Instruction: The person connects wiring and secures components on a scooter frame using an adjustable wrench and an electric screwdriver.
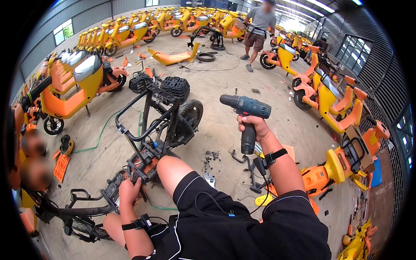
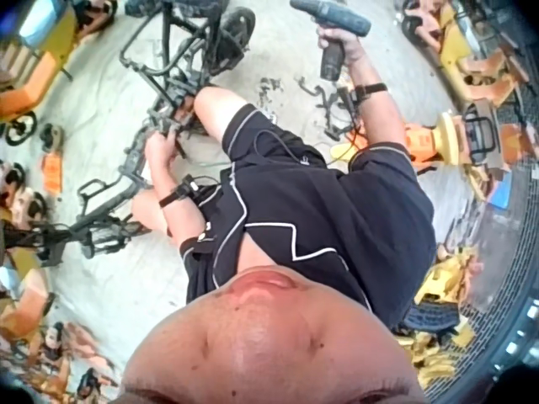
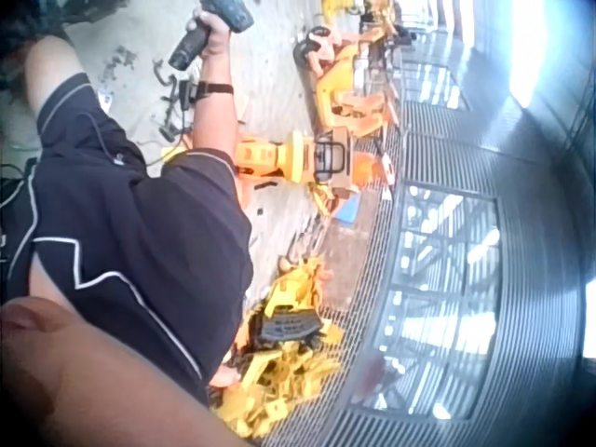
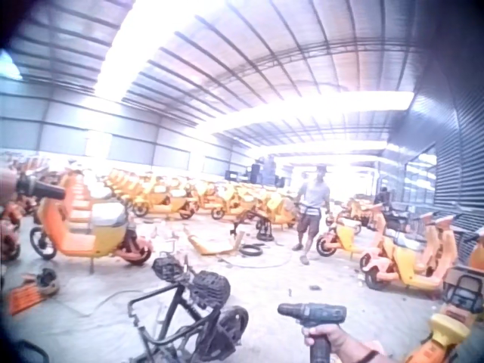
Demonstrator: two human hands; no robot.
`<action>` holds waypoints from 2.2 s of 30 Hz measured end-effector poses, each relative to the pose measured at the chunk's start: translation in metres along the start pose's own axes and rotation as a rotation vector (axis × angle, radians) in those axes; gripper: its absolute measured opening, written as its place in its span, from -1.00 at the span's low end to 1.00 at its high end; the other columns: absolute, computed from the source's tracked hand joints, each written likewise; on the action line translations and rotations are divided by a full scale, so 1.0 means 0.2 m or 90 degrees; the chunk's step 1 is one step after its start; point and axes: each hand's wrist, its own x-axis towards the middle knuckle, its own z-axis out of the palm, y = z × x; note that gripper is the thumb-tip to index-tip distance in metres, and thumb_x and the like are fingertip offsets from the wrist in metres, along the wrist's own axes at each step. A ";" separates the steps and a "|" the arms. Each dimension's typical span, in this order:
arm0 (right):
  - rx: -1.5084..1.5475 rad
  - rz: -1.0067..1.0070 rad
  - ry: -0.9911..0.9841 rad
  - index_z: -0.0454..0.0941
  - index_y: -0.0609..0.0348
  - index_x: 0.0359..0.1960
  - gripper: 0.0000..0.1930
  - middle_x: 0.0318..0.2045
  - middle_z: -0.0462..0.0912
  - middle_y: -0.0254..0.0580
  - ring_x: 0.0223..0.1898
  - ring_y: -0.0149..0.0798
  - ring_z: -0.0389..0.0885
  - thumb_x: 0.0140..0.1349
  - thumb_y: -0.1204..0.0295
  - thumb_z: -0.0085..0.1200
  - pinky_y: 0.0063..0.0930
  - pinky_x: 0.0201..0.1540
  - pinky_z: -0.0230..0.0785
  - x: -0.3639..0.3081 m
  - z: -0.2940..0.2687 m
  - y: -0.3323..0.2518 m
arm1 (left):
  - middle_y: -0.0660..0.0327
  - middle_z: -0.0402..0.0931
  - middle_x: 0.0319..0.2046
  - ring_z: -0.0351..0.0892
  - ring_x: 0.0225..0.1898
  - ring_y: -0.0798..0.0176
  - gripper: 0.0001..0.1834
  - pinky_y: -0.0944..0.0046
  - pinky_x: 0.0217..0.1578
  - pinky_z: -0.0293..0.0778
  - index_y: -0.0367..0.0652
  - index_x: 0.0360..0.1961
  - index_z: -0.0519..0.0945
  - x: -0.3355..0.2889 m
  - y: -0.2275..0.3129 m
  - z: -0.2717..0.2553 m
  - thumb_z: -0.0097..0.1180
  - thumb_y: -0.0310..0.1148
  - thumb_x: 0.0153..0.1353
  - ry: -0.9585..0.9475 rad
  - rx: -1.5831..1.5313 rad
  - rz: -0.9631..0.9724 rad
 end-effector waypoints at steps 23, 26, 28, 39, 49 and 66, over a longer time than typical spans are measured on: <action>0.291 0.302 0.702 0.64 0.03 -0.04 -0.71 -0.08 0.75 -0.21 -0.11 -0.10 0.75 0.30 0.20 0.11 0.04 -0.07 0.62 0.16 -0.68 0.83 | -0.17 0.65 -0.44 0.68 -0.31 -0.26 -0.52 -0.15 -0.24 0.58 -0.28 -0.39 0.69 0.03 -0.04 0.00 0.24 0.03 0.23 0.031 -0.014 -0.005; 0.274 0.181 0.720 0.57 0.05 -0.16 -0.80 -0.28 0.74 -0.24 -0.33 -0.15 0.75 0.27 0.28 0.22 -0.10 -0.30 0.67 0.29 -0.80 0.48 | -0.15 0.66 -0.44 0.68 -0.33 -0.26 -0.50 -0.15 -0.27 0.58 -0.26 -0.43 0.68 0.04 -0.06 0.00 0.20 0.05 0.26 0.036 0.018 -0.012; 0.343 0.086 0.550 0.46 0.23 -0.16 -0.72 -0.35 0.67 0.02 -0.36 -0.04 0.72 0.26 0.33 0.22 -0.27 -0.35 0.70 0.38 -0.85 0.21 | -0.13 0.66 -0.46 0.68 -0.34 -0.25 -0.48 -0.15 -0.29 0.59 -0.26 -0.45 0.67 0.04 -0.06 0.00 0.17 0.07 0.28 0.042 0.012 0.005; 0.217 0.231 0.643 0.42 0.25 -0.09 -0.68 -0.29 0.58 0.09 -0.45 -0.05 0.63 0.30 0.29 0.19 -0.41 -0.47 0.67 0.63 -0.88 -0.02 | -0.14 0.70 -0.39 0.71 -0.30 -0.24 -0.52 -0.13 -0.19 0.61 -0.23 -0.30 0.72 0.04 -0.11 -0.14 0.10 0.04 0.33 0.216 -0.071 -0.273; 0.071 0.101 0.559 0.49 0.20 -0.14 -0.63 -0.30 0.62 0.01 -0.42 -0.05 0.65 0.24 0.21 0.32 -0.44 -0.48 0.66 0.88 -0.78 -0.39 | 0.33 0.37 -0.64 0.28 -0.67 0.36 -0.47 0.26 -0.64 0.21 -0.08 -0.60 0.43 0.00 -0.51 -0.26 0.16 0.06 0.38 0.628 -1.077 -0.577; -0.020 0.083 0.606 0.46 0.30 -0.08 -0.48 -0.33 0.59 -0.09 -0.47 -0.10 0.65 0.23 0.08 0.32 -0.50 -0.50 0.63 1.16 -0.27 -0.59 | 0.35 0.35 -0.55 0.25 -0.59 0.45 -0.67 0.36 -0.61 0.22 -0.07 -0.32 0.41 -0.08 -0.55 -0.43 0.18 -0.07 0.41 0.666 -1.235 -0.474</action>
